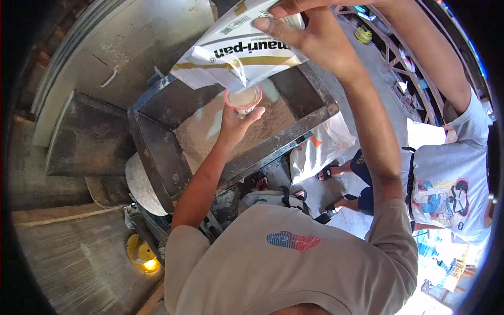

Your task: The person prepares dough by measuring yeast into a cup and pouring it into a mixing machine with flour. The person then pours water from a scoop into the machine while another person moves the mixture around by hand.

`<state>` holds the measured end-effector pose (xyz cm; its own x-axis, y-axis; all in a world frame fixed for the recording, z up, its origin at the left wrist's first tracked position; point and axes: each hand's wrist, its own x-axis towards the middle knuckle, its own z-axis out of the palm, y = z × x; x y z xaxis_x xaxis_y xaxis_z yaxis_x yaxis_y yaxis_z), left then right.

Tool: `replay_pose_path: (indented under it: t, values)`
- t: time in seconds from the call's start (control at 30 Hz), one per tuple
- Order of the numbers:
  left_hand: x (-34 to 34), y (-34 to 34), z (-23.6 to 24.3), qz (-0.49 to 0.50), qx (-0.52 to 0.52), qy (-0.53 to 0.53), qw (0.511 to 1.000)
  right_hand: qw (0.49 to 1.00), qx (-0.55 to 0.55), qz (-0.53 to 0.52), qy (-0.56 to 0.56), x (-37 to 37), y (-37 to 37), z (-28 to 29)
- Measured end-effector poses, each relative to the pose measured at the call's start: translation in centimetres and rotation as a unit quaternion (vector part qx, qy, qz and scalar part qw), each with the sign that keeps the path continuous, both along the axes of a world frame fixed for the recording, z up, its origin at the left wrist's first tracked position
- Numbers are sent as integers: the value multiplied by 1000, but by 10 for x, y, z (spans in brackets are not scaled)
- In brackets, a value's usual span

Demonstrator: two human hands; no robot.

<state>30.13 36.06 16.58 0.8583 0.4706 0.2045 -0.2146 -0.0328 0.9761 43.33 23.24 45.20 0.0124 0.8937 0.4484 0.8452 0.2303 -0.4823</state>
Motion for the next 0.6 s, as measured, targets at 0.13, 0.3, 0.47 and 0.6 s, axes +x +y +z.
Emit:
replay_pose_path:
  t: [0.13, 0.3, 0.47, 0.6]
  values:
    - [4, -8, 10, -14, -18, -1, 1000, 984, -144, 90, -52, 36, 2, 47]
    - [6, -7, 10, -15, 7, 9, 1000, 994, -45, 99, 7, 34, -10, 21]
    - [3, -4, -1, 1, 2, 0, 1000, 972, 81, -184, 122, 12, -50, -97]
    - [2, -8, 4, 19, 24, -11, 999, 917, 71, -293, 260, 8, -86, -156]
